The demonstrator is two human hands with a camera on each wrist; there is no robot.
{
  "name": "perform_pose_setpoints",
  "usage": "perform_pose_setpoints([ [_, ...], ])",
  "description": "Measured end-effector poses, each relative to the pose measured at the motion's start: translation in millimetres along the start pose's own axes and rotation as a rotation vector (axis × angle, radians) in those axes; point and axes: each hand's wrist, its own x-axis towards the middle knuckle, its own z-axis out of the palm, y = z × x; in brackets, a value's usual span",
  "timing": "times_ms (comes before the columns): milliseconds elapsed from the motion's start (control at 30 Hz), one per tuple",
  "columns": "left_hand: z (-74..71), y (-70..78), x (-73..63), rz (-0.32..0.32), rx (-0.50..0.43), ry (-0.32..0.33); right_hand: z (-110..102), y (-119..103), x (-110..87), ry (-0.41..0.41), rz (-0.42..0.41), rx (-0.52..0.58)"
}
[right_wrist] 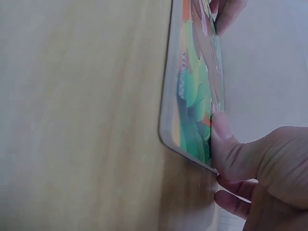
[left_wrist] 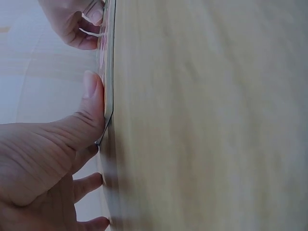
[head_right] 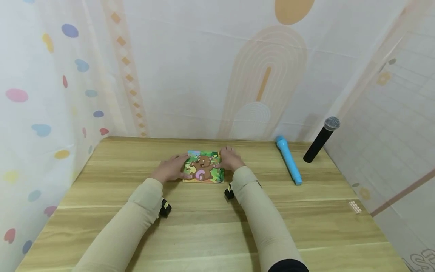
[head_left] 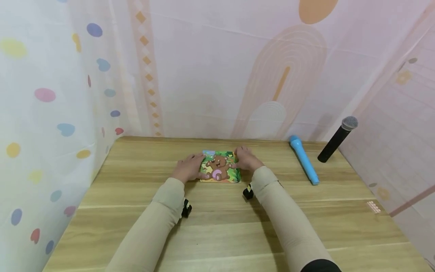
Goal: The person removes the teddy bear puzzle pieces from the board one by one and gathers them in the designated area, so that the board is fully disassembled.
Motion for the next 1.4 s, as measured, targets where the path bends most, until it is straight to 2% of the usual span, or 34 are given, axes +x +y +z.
perform_pose_setpoints([
  [133, -0.8, 0.9, 0.2, -0.009, -0.005, 0.007, -1, -2, 1.6, -0.021, 0.021, -0.008],
  [367, -6.3, 1.9, -1.8, 0.001, 0.059, -0.027, -2, -6, 4.3, -0.032, 0.028, -0.037],
  [567, -10.6, 2.2, -4.1, -0.003, 0.04, -0.02, -4, -11, 7.4, -0.047, 0.005, -0.095],
  [800, -12.2, 4.5, -3.7, -0.03, 0.039, -0.013, -7, -13, 6.3, -0.036, 0.013, -0.063],
  [967, -11.3, 4.5, -2.0, -0.034, 0.045, -0.012, -8, -11, 9.7, -0.056, 0.016, -0.088],
  [1200, -7.0, 5.4, 1.2, -0.038, 0.036, -0.01, -9, -10, 16.8, -0.124, 0.036, -0.226],
  [1400, -4.6, 8.2, -2.3, -0.052, 0.049, -0.009, -9, -12, 18.3, -0.159, 0.032, -0.314],
])
